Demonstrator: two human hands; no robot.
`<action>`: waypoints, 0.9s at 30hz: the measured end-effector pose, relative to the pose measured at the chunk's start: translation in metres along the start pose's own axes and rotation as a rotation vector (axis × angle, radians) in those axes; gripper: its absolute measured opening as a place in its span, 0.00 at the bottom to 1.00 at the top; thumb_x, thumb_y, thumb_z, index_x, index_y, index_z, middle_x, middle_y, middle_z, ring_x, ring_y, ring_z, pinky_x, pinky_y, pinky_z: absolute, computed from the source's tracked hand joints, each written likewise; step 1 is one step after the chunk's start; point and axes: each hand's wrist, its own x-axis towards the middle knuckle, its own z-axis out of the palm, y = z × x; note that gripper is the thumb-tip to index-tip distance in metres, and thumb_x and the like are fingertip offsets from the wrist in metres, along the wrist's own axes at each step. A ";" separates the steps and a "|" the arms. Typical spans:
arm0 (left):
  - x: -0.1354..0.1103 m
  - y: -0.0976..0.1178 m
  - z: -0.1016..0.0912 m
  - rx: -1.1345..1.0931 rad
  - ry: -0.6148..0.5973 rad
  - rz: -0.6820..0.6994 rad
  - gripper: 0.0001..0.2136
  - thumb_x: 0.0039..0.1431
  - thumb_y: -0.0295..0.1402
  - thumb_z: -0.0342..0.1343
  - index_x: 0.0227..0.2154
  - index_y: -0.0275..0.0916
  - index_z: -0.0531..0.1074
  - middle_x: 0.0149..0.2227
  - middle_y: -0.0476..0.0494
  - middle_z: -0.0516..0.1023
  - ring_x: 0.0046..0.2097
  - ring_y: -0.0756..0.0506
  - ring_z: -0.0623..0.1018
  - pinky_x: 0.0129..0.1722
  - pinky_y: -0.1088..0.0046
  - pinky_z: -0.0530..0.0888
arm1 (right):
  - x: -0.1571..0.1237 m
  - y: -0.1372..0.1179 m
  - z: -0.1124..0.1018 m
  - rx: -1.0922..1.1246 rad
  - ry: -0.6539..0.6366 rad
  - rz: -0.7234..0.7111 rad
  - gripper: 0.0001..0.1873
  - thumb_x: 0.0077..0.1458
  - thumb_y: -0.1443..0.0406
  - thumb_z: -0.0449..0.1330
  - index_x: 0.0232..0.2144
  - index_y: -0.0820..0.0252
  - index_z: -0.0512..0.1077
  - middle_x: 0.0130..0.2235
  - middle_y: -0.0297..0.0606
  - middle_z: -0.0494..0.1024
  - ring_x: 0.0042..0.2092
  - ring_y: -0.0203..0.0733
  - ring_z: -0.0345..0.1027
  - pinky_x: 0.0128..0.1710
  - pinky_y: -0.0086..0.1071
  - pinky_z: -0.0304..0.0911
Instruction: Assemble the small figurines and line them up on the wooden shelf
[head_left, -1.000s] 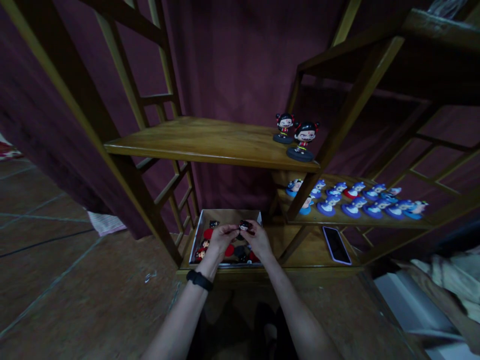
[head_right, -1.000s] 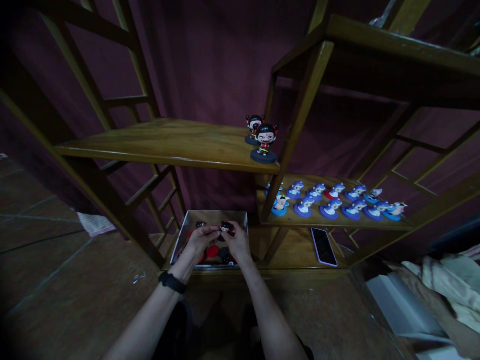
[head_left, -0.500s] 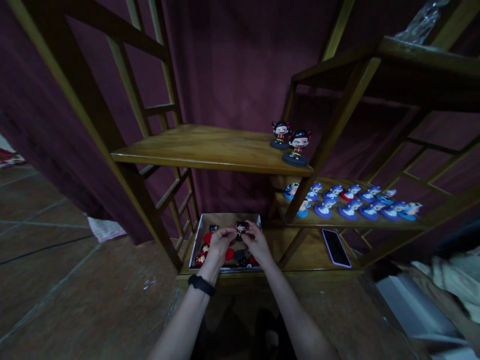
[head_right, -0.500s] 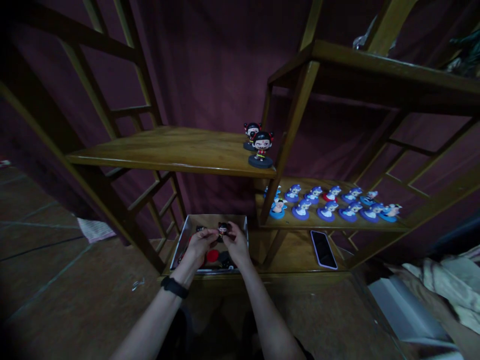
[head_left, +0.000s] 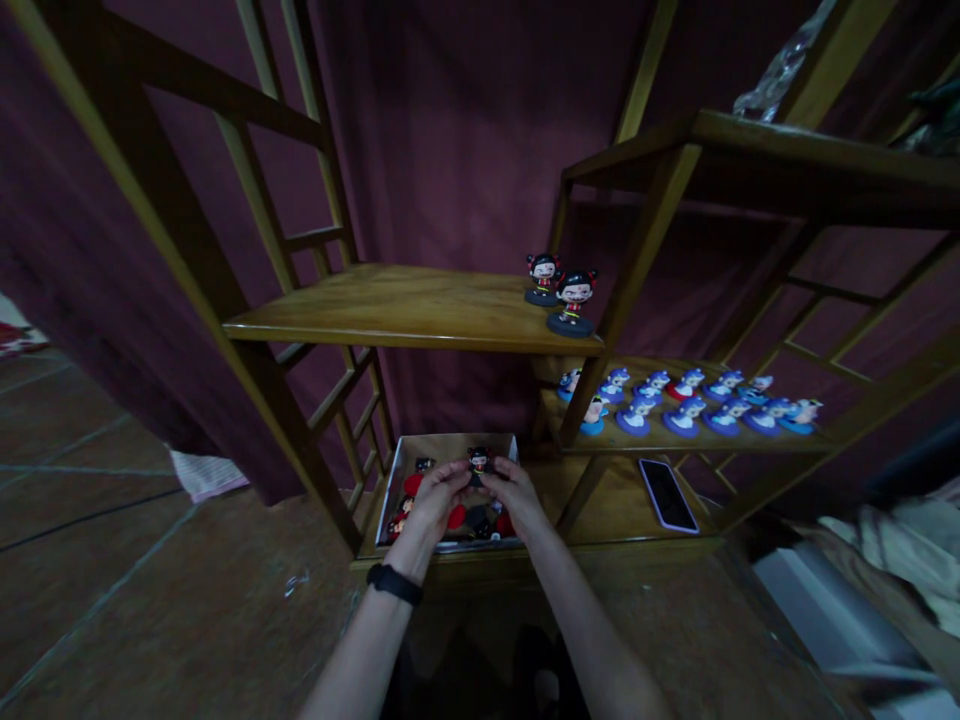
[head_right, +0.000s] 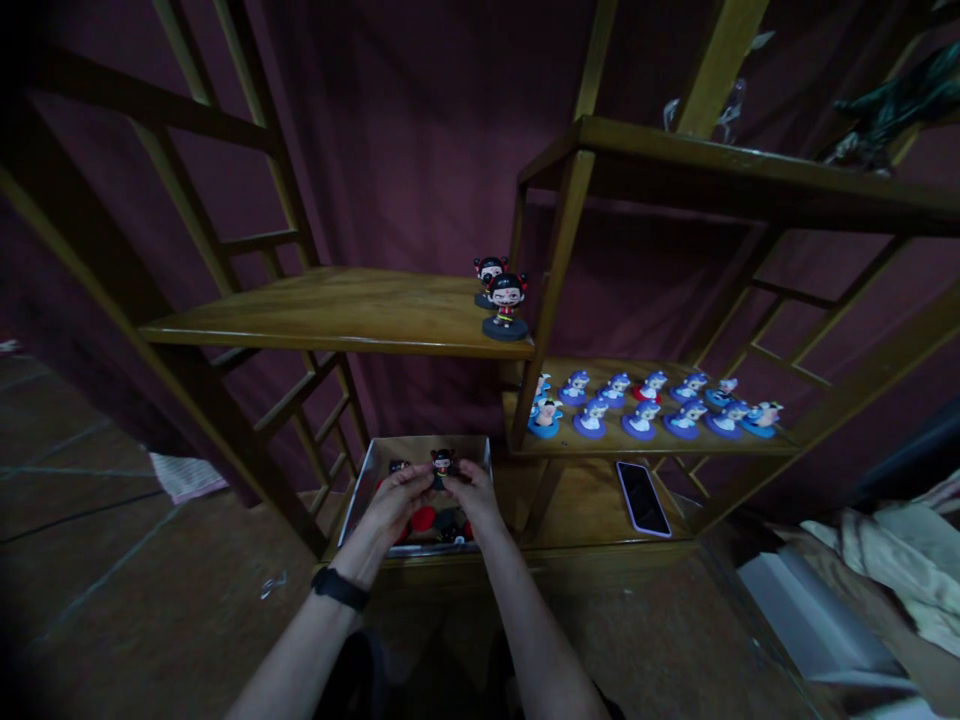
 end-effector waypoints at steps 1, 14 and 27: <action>-0.001 0.000 -0.001 -0.013 -0.004 -0.010 0.13 0.37 0.23 0.63 0.31 0.33 0.73 0.31 0.42 0.77 0.31 0.49 0.76 0.33 0.73 0.72 | 0.000 0.000 0.001 -0.004 0.001 -0.002 0.19 0.33 0.65 0.64 0.34 0.61 0.72 0.34 0.35 0.76 0.34 0.39 0.68 0.31 0.30 0.64; -0.018 -0.013 -0.001 -0.058 0.028 0.003 0.12 0.35 0.21 0.64 0.27 0.33 0.73 0.26 0.44 0.78 0.27 0.49 0.76 0.29 0.74 0.74 | -0.018 0.007 0.010 -0.071 0.023 -0.050 0.16 0.34 0.68 0.57 0.32 0.60 0.71 0.33 0.33 0.74 0.33 0.39 0.67 0.27 0.29 0.65; -0.073 -0.026 0.001 0.014 0.021 0.051 0.14 0.33 0.24 0.66 0.28 0.33 0.72 0.26 0.45 0.77 0.27 0.50 0.75 0.29 0.73 0.72 | -0.074 0.013 -0.001 0.023 -0.004 -0.043 0.17 0.33 0.66 0.62 0.32 0.60 0.72 0.33 0.34 0.76 0.33 0.40 0.69 0.29 0.31 0.66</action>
